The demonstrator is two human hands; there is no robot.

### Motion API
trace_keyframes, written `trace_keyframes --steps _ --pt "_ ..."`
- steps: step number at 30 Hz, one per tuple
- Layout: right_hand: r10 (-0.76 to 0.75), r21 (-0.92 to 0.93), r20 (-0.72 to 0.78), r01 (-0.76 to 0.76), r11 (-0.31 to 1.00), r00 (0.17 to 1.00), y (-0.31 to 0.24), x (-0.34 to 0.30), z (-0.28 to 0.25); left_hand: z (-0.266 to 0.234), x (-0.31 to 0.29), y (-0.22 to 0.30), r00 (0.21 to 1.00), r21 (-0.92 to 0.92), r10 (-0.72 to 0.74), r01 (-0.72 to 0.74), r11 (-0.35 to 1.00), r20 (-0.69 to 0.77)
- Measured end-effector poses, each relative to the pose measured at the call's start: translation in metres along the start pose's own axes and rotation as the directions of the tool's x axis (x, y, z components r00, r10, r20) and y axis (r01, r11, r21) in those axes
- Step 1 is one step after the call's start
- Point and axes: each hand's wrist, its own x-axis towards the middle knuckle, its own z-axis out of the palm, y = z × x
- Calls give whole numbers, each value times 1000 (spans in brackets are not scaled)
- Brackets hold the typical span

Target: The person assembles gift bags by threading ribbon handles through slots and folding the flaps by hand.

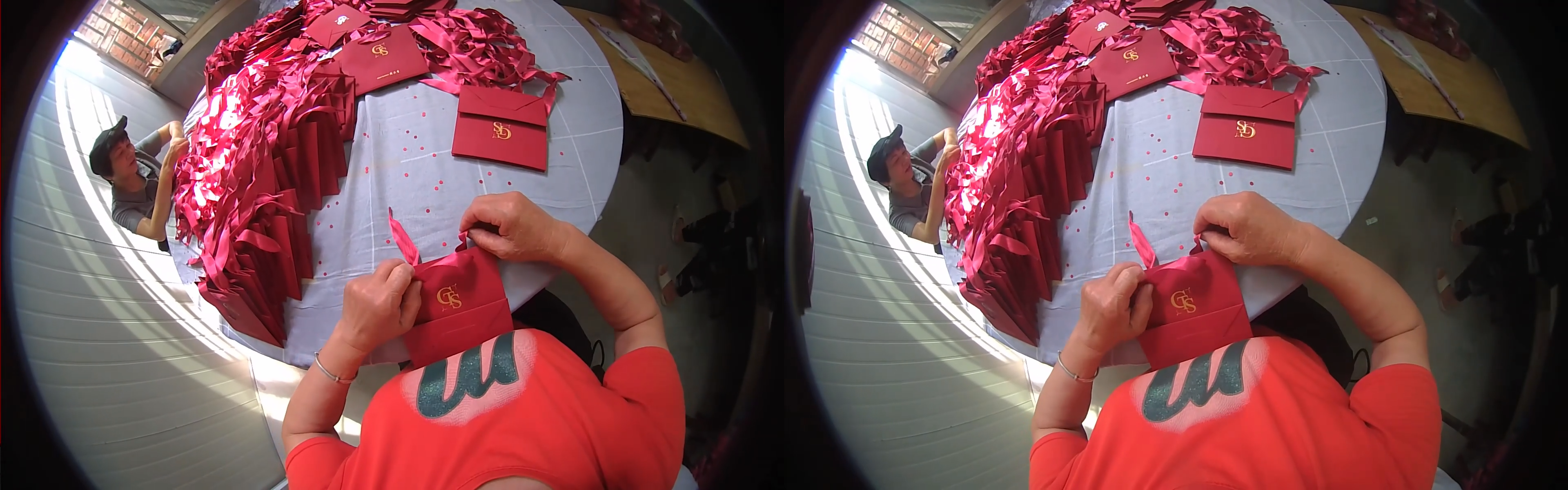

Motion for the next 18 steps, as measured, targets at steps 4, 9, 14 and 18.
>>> trace_keyframes --steps 4,9,14,18 --pt "10 8 -1 -10 1000 1000 0 1 0 -4 2 -3 997 -1 10 -10 1000 74" --pt "4 6 -16 -4 1000 1000 1 0 1 -3 4 -2 995 76 52 -59 995 81" --pt "9 13 -30 -9 1000 1000 0 -1 0 5 0 3 1000 151 -8 7 989 3" --pt "111 79 -61 -106 991 992 -7 1 -2 -7 15 2 1000 108 -11 12 994 -8"
